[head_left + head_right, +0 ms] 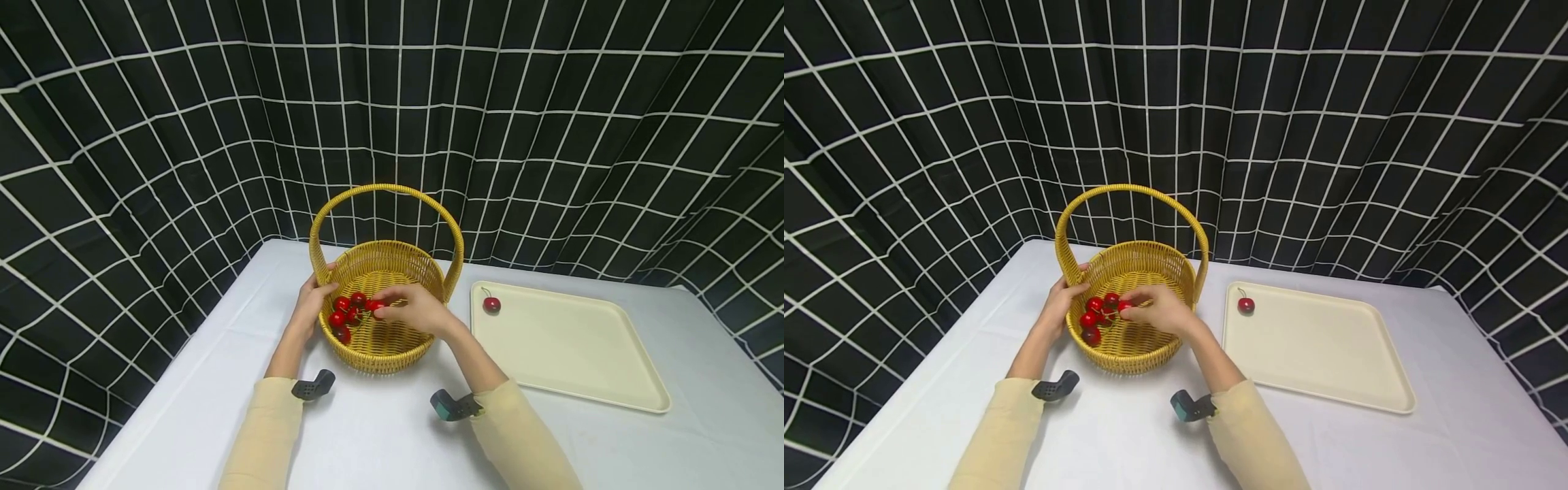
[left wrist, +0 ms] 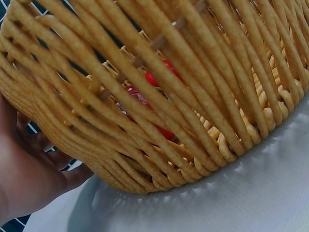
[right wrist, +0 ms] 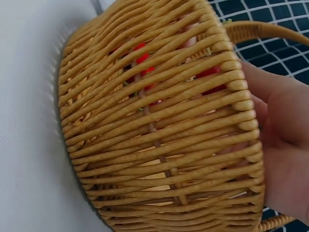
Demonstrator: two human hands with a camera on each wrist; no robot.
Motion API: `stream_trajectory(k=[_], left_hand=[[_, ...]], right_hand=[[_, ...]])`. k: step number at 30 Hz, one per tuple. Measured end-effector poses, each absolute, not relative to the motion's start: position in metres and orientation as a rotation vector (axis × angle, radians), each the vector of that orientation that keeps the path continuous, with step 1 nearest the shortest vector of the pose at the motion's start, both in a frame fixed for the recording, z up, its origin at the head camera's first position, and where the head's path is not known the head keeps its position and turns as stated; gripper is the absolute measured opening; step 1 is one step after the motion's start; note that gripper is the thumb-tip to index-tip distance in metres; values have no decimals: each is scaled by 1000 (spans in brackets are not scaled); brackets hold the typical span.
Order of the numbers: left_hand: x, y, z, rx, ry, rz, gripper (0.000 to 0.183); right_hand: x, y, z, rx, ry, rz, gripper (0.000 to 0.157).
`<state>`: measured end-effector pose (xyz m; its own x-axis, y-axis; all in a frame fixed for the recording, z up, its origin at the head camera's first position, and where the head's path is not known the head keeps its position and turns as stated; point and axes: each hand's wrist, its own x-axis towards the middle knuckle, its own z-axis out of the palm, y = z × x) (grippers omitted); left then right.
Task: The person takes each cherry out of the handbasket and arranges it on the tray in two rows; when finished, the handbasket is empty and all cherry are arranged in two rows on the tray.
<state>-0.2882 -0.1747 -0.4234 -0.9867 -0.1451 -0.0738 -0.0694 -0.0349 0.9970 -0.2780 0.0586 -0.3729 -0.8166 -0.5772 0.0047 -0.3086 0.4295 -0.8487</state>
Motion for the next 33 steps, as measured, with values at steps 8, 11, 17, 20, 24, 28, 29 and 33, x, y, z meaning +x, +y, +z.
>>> stream_trajectory(k=[8,11,17,20,24,28,29,33], left_hand=[[-289,-176,-425,234,-2142,-2222,49],[-289,-176,-426,243,-2140,-2227,49],[-288,-176,-425,239,-2143,-2219,49],[-289,-175,-425,230,-2141,-2217,49],[-289,-175,-426,220,-2147,-2218,49],[-289,-176,-427,220,-2150,-2215,49],[-289,-176,-427,219,-2149,-2216,48],[-289,-176,-425,212,-2137,-2214,49]], right_hand=[[-271,68,-367,-621,2234,-1622,35],[-269,74,-365,-615,2205,-1681,36],[-264,89,-360,-608,2175,-1776,37],[-263,98,-359,-593,2136,-1828,39],[-262,111,-359,-567,2102,-1867,43],[-264,124,-356,-557,2104,-1894,43],[-265,127,-355,-553,2105,-1905,43],[-266,139,-348,-526,2108,-1957,42]])
